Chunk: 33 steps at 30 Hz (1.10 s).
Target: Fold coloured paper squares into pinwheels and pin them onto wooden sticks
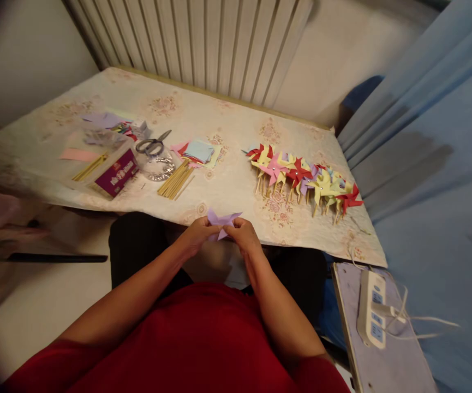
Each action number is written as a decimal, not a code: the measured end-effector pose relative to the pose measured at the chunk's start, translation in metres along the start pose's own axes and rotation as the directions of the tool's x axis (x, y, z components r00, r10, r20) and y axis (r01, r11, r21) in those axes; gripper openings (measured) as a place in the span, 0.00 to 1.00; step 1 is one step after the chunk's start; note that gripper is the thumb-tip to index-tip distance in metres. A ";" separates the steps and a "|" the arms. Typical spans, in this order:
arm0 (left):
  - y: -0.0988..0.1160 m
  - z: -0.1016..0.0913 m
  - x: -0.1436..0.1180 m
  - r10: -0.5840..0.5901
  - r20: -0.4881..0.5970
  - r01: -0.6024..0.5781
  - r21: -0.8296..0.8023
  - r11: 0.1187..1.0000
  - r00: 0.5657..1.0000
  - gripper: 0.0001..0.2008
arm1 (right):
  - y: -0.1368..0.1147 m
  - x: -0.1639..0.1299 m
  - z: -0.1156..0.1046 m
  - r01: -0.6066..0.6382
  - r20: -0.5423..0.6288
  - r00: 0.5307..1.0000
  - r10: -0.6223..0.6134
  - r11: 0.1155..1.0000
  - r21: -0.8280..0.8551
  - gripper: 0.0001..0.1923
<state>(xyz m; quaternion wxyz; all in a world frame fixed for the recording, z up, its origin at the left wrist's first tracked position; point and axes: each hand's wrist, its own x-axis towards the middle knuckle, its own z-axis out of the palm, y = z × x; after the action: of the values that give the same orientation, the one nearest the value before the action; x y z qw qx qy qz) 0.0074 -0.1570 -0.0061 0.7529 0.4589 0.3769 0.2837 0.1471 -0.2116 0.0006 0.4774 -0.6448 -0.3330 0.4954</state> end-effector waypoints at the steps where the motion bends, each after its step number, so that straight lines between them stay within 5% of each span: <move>1: 0.001 -0.001 0.003 -0.006 -0.006 0.006 -0.011 1.000 1.000 0.14 | -0.002 0.002 0.001 0.015 0.000 1.000 -0.015 1.000 -0.003 0.10; 8: 0.021 -0.007 0.024 -0.033 0.024 0.036 -0.119 0.992 0.999 0.12 | -0.014 0.028 0.008 0.061 -0.092 0.993 -0.074 0.989 -0.133 0.11; 19: 0.033 -0.034 0.089 0.019 0.137 0.000 -0.137 0.991 0.990 0.12 | -0.024 0.081 0.019 0.057 -0.188 0.980 -0.060 0.998 -0.024 0.13; 25: 0.026 -0.057 0.122 -0.019 0.100 0.031 -0.122 0.992 0.995 0.11 | -0.041 0.104 0.010 0.146 -0.484 0.848 -0.218 0.972 -0.182 0.15; 28: 0.025 -0.065 0.130 -0.042 0.053 0.050 -0.159 0.986 0.998 0.10 | -0.060 0.118 0.022 0.205 -0.413 0.848 -0.332 0.924 -0.324 0.11; 33: 0.034 -0.070 0.134 -0.028 0.083 0.043 -0.182 0.982 0.996 0.04 | -0.110 0.148 0.080 0.377 -0.031 0.900 -0.436 0.811 -0.446 0.09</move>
<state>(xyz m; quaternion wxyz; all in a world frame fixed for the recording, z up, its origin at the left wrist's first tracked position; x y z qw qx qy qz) 0.0209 -0.0053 -0.0371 0.8114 0.3918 0.3270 0.2851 0.1177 -0.0193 0.0524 0.4394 -0.6787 -0.5317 0.2521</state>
